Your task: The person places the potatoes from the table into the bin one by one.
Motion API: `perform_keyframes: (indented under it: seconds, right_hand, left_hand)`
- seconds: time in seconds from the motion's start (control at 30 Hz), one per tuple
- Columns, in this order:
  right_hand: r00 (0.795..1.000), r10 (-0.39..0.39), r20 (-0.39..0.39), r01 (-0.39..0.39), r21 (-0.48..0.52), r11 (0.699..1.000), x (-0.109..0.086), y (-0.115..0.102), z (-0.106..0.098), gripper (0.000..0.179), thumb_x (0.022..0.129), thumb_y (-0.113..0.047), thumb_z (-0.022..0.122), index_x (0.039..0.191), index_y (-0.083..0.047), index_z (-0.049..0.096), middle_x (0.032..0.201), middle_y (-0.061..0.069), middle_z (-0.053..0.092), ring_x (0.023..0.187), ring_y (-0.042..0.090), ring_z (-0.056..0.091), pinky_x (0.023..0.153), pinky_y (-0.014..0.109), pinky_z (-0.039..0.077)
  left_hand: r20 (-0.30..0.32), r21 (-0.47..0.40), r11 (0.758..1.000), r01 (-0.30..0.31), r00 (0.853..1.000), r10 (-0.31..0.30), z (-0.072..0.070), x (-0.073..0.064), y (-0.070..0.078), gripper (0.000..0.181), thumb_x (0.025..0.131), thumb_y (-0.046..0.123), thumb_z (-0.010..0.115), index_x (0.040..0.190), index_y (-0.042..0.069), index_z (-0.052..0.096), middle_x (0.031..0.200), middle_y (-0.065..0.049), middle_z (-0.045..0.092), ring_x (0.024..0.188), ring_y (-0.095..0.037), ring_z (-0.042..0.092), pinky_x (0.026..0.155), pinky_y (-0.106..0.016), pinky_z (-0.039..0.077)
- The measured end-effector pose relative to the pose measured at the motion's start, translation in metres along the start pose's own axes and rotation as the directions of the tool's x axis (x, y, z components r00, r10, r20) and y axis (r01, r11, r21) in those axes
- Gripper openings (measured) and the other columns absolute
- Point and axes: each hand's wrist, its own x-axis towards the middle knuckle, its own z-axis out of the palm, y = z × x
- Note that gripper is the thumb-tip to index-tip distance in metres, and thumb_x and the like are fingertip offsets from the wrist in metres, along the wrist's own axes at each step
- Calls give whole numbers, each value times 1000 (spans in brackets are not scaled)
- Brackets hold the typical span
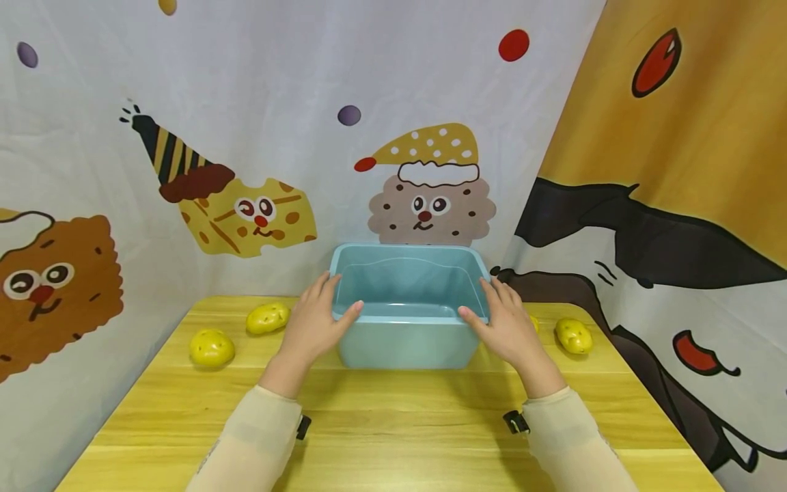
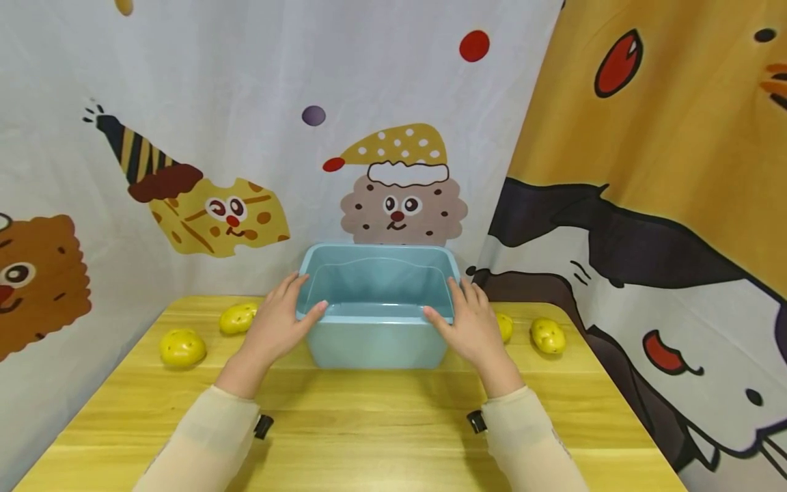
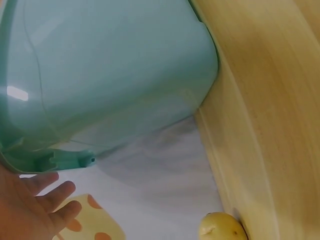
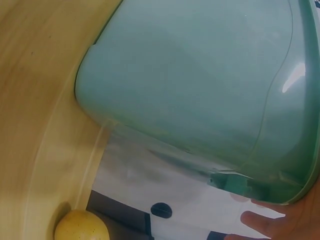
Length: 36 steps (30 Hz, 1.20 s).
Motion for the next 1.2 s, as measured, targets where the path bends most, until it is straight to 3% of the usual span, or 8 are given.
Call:
perform_keyframes:
  seconds: [0.93, 1.2]
  right_hand:
    - [997, 28, 69, -27, -21, 999, 3, 3, -3, 97, 95, -71, 43, 157, 0, 23, 164, 23, 16, 146, 48, 18, 110, 70, 23]
    - [996, 30, 78, -28, -28, 999, 3, 3, -4, 99, 95, -72, 42, 157, 2, 22, 164, 23, 14, 146, 48, 18, 110, 69, 24]
  left_hand:
    - [74, -3, 1000, 22, 997, -22, -4, 1, 1, 89, 95, 64, 52, 156, 2, 31, 163, -21, 21, 144, -48, 28, 111, -68, 25]
    - [84, 4, 1000, 26, 996, -26, -4, 2, 1, 95, 93, 72, 46, 156, 2, 30, 164, -20, 20, 144, -46, 28, 112, -67, 25]
